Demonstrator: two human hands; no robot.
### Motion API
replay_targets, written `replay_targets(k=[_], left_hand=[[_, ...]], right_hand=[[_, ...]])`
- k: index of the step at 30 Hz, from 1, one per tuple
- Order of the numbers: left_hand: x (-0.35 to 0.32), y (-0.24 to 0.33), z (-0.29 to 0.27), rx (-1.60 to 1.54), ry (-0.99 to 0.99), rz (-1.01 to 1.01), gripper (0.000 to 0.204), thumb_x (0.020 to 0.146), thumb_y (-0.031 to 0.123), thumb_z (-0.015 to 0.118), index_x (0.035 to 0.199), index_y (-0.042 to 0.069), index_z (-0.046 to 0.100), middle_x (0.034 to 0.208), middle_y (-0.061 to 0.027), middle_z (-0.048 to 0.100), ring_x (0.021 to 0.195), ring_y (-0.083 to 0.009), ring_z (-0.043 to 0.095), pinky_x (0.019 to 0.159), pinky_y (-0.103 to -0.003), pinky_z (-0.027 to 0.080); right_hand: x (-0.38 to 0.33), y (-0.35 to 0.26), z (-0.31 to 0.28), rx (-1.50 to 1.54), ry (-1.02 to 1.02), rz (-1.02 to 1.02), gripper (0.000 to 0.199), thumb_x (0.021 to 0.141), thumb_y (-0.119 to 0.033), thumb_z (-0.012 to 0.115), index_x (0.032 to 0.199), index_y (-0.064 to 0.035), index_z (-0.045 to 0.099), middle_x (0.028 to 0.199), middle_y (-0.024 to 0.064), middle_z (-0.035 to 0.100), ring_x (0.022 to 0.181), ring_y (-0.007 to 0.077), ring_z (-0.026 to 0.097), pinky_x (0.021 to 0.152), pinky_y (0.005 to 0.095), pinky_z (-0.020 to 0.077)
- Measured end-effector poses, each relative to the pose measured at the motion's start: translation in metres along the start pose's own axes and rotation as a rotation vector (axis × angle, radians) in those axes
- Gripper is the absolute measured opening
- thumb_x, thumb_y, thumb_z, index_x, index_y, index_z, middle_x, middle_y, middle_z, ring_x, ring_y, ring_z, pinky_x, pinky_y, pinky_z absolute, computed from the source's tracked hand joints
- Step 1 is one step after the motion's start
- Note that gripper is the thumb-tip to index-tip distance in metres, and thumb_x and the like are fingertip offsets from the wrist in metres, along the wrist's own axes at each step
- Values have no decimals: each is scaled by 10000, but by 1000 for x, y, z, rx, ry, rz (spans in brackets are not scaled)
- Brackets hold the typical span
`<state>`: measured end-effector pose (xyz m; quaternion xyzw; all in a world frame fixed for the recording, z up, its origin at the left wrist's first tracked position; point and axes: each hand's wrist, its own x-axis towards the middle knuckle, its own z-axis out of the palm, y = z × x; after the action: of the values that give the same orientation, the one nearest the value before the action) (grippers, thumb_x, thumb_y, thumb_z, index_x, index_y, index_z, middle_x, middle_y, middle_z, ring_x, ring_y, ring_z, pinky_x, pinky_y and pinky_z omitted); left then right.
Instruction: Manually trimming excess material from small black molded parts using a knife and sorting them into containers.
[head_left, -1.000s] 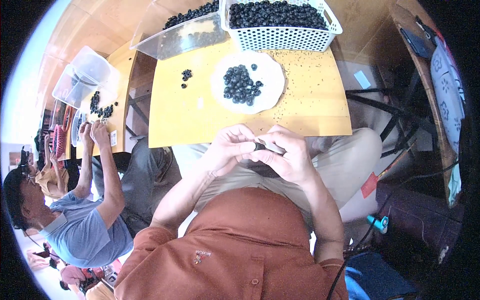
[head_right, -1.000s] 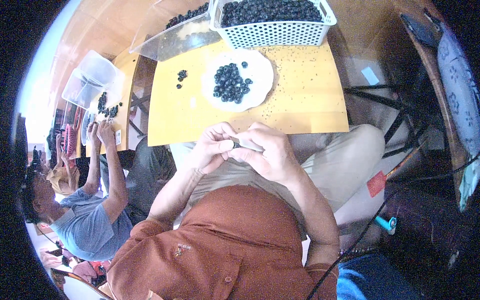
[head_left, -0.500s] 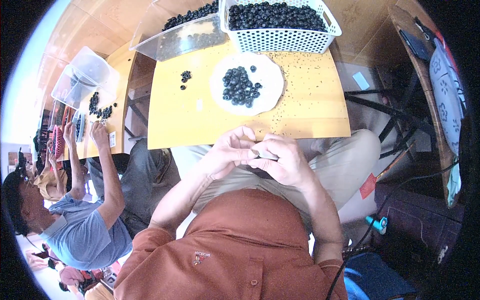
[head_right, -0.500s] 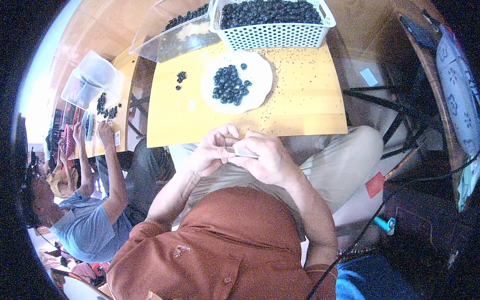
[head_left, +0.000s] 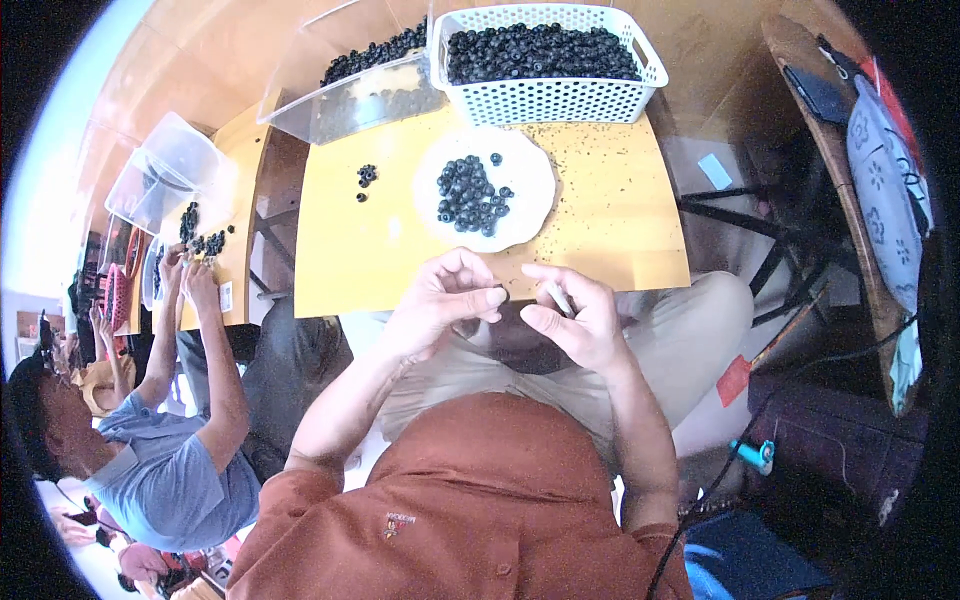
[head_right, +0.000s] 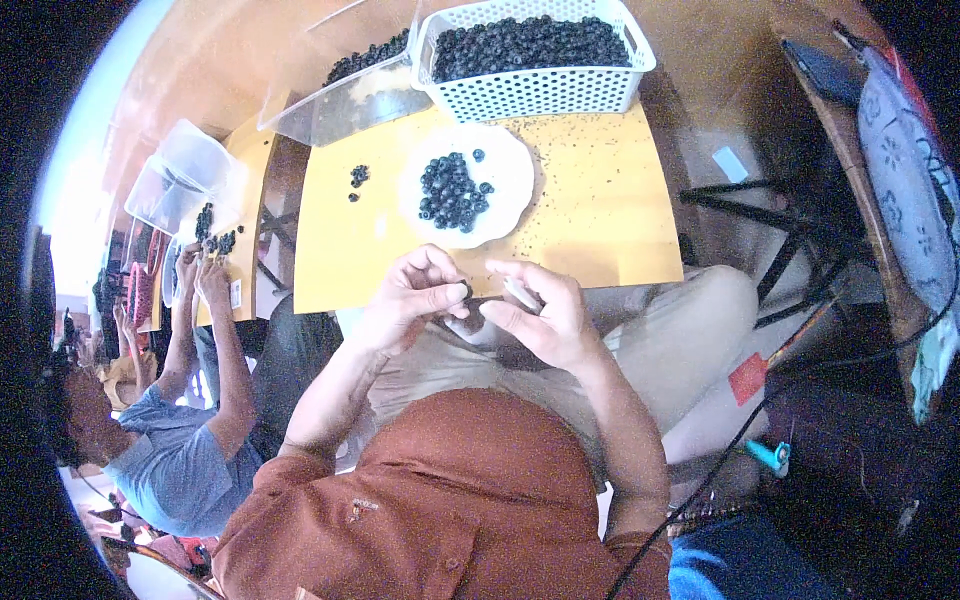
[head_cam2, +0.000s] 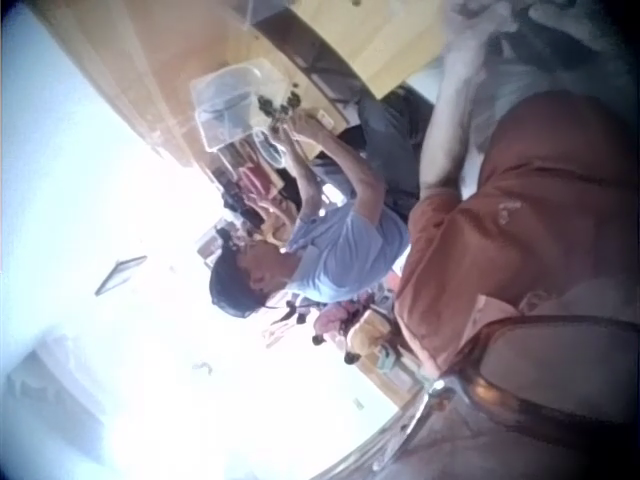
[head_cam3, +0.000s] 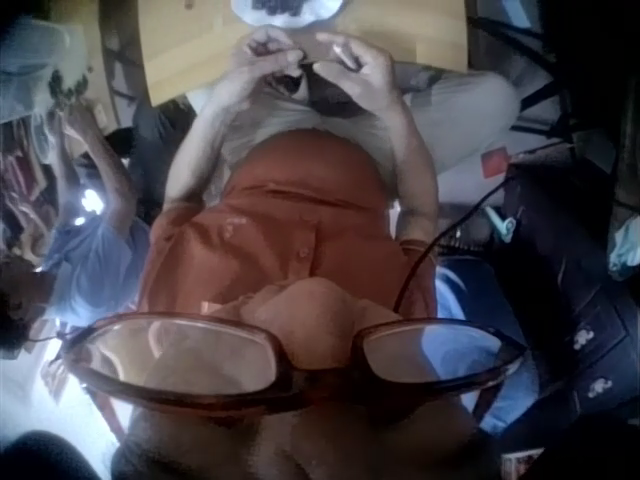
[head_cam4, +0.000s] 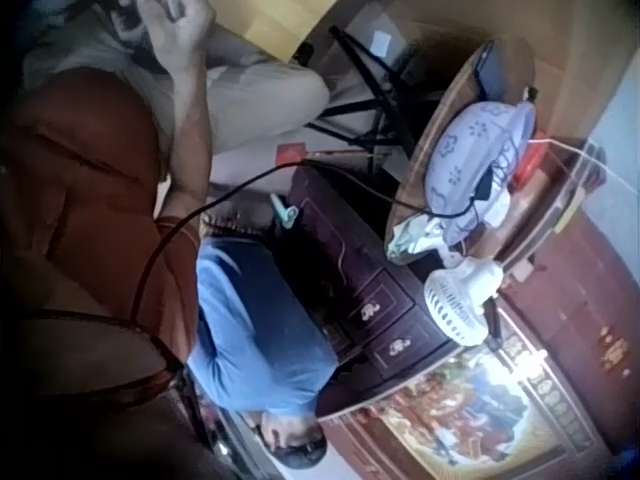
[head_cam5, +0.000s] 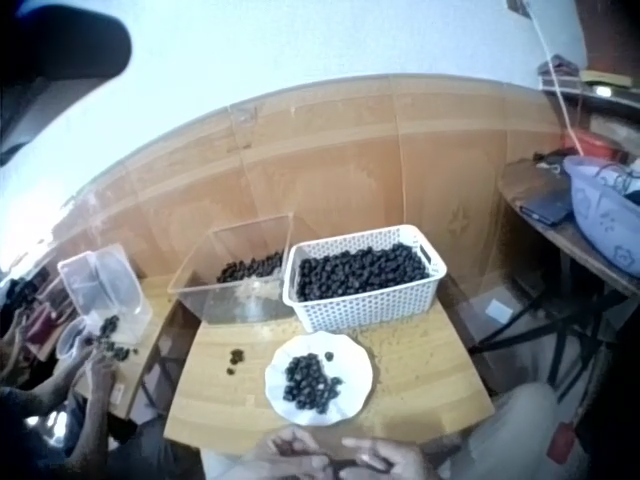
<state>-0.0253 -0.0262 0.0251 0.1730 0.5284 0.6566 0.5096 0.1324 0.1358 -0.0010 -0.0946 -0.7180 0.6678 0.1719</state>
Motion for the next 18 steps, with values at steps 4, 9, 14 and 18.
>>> replay_targets(k=[4,9,14,18], left_hand=[[26,23,7,141,7,216,152,883,3,732,987,35,627,901,-47,691,783,-112,668,701,-247,554],[96,78,29,632,109,495,114,893,49,740,931,20,637,817,-10,656,735,-73,612,675,-220,504],[184,140,64,919,206,722,163,896,152,747,950,14,678,819,-13,691,742,-71,633,680,-226,510],[206,144,63,1130,239,852,214,893,195,750,1005,16,710,882,-47,739,766,-98,670,702,-262,534]], right_hand=[[3,12,-8,-26,113,-25,380,925,-190,736,1216,40,652,789,-30,599,701,45,512,642,210,429],[2,28,-8,48,178,29,317,932,-170,712,1188,12,675,760,-33,569,682,49,496,629,227,439],[2,28,-13,23,176,22,298,937,-157,706,1181,12,678,761,-42,563,679,46,490,625,224,437],[1,33,-11,54,186,17,282,933,-118,702,1183,10,682,798,-33,596,720,47,520,663,217,447]])
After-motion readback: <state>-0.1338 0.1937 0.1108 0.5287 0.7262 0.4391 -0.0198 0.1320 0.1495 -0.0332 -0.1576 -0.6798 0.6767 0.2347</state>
